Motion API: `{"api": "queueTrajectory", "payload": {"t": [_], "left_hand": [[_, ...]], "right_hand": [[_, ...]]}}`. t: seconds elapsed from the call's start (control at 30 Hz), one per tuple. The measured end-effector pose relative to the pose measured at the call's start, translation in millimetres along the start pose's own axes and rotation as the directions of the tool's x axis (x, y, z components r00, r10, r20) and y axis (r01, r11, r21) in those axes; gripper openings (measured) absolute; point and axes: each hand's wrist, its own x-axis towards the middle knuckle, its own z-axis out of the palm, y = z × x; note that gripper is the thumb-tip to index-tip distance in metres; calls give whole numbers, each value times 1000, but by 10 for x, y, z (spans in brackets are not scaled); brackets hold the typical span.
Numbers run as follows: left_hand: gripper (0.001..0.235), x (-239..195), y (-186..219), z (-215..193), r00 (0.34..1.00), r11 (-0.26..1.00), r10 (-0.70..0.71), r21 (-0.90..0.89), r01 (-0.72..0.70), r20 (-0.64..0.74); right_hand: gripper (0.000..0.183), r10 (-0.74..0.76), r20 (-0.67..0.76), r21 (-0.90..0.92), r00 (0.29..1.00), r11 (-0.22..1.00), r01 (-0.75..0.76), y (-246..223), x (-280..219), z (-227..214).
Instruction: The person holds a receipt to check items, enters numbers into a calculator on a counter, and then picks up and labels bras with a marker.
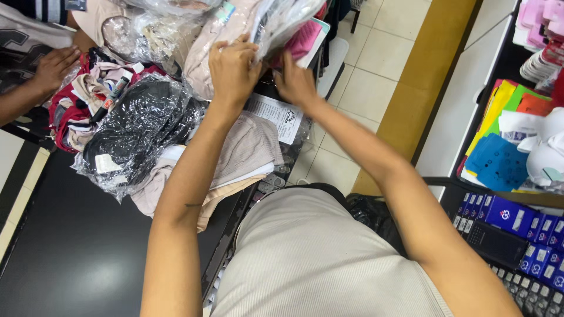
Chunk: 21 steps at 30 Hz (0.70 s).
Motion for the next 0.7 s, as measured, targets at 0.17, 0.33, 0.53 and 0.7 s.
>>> {"api": "queueTrajectory", "payload": {"t": [0.17, 0.33, 0.53, 0.7], "left_hand": [[10, -79, 72, 115, 999, 1000, 2, 31, -3, 36], [21, -184, 180, 191, 998, 994, 66, 89, -67, 16], [20, -263, 74, 302, 996, 995, 86, 50, -87, 8], [20, -408, 46, 475, 995, 984, 101, 147, -104, 26]], "right_hand": [[29, 366, 337, 291, 867, 836, -466, -406, 38, 399], [35, 492, 556, 296, 670, 636, -712, -510, 175, 502], [14, 578, 464, 605, 671, 347, -717, -514, 21, 559], [27, 681, 439, 741, 586, 94, -665, -215, -490, 367]]}}
